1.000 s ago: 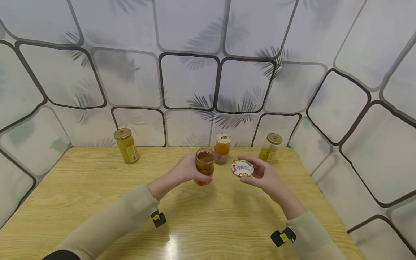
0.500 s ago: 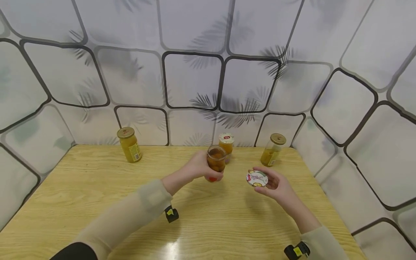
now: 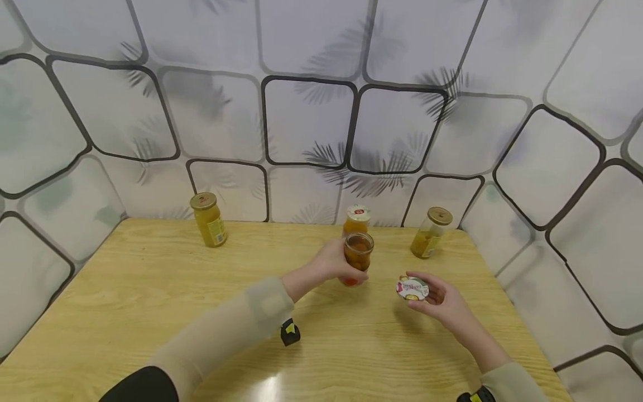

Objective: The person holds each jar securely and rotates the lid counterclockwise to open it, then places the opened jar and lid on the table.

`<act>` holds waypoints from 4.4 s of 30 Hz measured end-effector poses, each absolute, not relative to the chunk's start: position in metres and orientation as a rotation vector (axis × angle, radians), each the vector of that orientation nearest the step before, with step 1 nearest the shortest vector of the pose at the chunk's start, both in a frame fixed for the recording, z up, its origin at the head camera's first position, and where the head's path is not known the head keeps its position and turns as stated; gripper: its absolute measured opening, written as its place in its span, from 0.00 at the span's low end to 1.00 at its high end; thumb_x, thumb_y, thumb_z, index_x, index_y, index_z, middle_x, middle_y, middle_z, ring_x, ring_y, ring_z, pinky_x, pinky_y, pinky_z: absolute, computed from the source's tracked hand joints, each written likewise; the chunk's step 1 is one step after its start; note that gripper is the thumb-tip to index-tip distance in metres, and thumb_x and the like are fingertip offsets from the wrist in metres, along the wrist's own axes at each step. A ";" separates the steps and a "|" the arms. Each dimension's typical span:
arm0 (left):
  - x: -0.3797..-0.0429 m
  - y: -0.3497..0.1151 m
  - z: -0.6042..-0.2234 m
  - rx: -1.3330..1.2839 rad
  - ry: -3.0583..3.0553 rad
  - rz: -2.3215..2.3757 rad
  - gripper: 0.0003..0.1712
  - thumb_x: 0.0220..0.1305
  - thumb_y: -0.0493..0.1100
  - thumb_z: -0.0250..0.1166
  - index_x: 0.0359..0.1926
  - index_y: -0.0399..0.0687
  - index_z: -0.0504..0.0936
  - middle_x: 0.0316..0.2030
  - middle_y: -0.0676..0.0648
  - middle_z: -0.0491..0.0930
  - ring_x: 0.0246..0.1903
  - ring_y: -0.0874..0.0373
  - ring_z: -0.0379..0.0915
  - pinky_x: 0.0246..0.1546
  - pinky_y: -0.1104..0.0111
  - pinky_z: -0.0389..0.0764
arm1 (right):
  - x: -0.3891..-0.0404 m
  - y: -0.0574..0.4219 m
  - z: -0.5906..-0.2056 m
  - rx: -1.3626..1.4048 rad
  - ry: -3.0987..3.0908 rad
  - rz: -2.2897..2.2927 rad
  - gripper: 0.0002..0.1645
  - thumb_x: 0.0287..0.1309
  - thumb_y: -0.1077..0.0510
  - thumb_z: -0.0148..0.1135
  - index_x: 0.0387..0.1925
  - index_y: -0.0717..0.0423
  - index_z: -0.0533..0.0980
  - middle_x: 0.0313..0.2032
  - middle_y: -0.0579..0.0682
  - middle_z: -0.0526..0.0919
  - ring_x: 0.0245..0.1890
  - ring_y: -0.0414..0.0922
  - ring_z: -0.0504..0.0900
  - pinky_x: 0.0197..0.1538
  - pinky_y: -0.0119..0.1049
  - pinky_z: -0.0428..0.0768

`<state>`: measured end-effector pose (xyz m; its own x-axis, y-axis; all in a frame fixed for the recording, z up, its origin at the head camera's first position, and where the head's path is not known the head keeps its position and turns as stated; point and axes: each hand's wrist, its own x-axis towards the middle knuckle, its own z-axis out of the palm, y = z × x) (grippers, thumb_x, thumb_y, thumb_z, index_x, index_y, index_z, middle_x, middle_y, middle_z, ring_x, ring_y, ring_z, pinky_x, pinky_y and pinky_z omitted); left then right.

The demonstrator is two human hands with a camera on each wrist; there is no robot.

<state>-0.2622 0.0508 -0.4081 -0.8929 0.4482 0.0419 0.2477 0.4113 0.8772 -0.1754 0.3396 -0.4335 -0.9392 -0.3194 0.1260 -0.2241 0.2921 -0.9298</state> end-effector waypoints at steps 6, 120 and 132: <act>-0.263 0.063 -0.417 0.601 2.469 1.471 0.41 0.49 0.42 0.87 0.64 0.44 0.80 0.58 0.45 0.87 0.60 0.52 0.83 0.64 0.67 0.80 | -0.174 0.345 -0.442 -0.472 2.509 -1.683 0.35 0.66 0.73 0.67 0.73 0.68 0.69 0.58 0.21 0.81 0.50 0.27 0.85 0.50 0.22 0.84; -0.246 0.148 -0.440 0.762 2.360 1.252 0.29 0.74 0.47 0.70 0.64 0.41 0.67 0.60 0.43 0.79 0.60 0.62 0.76 0.64 0.77 0.74 | -0.157 0.335 -0.448 -0.700 3.077 -0.175 0.32 0.51 0.46 0.83 0.50 0.65 0.85 0.45 0.52 0.88 0.43 0.50 0.88 0.49 0.52 0.88; -0.250 0.150 -0.447 0.701 2.337 1.340 0.30 0.70 0.47 0.74 0.65 0.43 0.71 0.60 0.44 0.82 0.60 0.63 0.77 0.65 0.75 0.75 | -0.157 0.332 -0.446 -0.682 3.089 -0.175 0.31 0.50 0.46 0.83 0.48 0.65 0.86 0.43 0.53 0.89 0.41 0.50 0.88 0.46 0.51 0.88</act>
